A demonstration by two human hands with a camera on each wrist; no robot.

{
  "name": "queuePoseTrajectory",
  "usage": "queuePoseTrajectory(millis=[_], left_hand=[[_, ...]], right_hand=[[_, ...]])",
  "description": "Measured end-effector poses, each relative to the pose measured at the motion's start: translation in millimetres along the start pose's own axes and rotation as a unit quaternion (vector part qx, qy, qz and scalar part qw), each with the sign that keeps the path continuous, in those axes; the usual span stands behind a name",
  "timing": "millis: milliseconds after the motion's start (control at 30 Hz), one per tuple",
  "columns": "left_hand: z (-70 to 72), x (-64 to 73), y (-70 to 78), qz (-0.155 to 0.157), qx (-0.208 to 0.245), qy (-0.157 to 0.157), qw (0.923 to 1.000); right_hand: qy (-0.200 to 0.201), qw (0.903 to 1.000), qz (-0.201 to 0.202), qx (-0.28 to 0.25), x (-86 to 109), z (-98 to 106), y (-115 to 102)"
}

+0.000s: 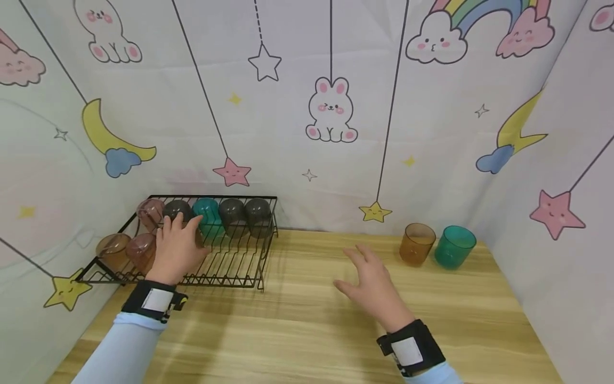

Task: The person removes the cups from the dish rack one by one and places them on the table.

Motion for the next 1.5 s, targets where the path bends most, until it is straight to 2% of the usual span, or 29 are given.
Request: queuePoseTrajectory(millis=[167,367,533,800,1100,1333,1500], left_hand=[[-4.0,-1.0,-9.1,0.010,-0.009,-0.007,0.9999],[-10.5,-1.0,-16.6,0.021,-0.025,-0.022,0.9992],[-12.4,-1.9,-16.6,0.008,-0.032,-0.024,0.9992],[-7.5,1.0,-6.8,-0.031,-0.039,0.008,0.9987],[-2.4,3.9,-4.3,-0.018,-0.067,0.015,0.9975],[1.6,6.8,2.6,-0.029,-0.094,0.018,0.9950],[6.0,10.6,8.8,-0.045,-0.119,0.031,0.9913]], right_hand=[[-0.030,0.9995,0.011,0.010,4.0,-9,-3],[-0.065,0.9979,0.005,0.002,8.7,-19,-3],[-0.078,0.9969,-0.006,-0.004,12.3,-24,-4],[-0.082,0.9966,-0.008,-0.006,12.7,-25,-5],[-0.081,0.9967,-0.004,-0.002,12.8,-25,-4],[-0.071,0.9975,-0.001,-0.003,12.4,-22,-5],[-0.047,0.9986,-0.010,-0.020,10.8,-17,-5]])
Point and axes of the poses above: each hand's wrist, its own x-axis away from the middle knuckle, its own z-axis out of the back of the hand, y = z × x, the point moved 6 cm from there along -x, towards the middle knuckle, and after that the axes turned 2 degrees about -x, right-handed, at the moved point
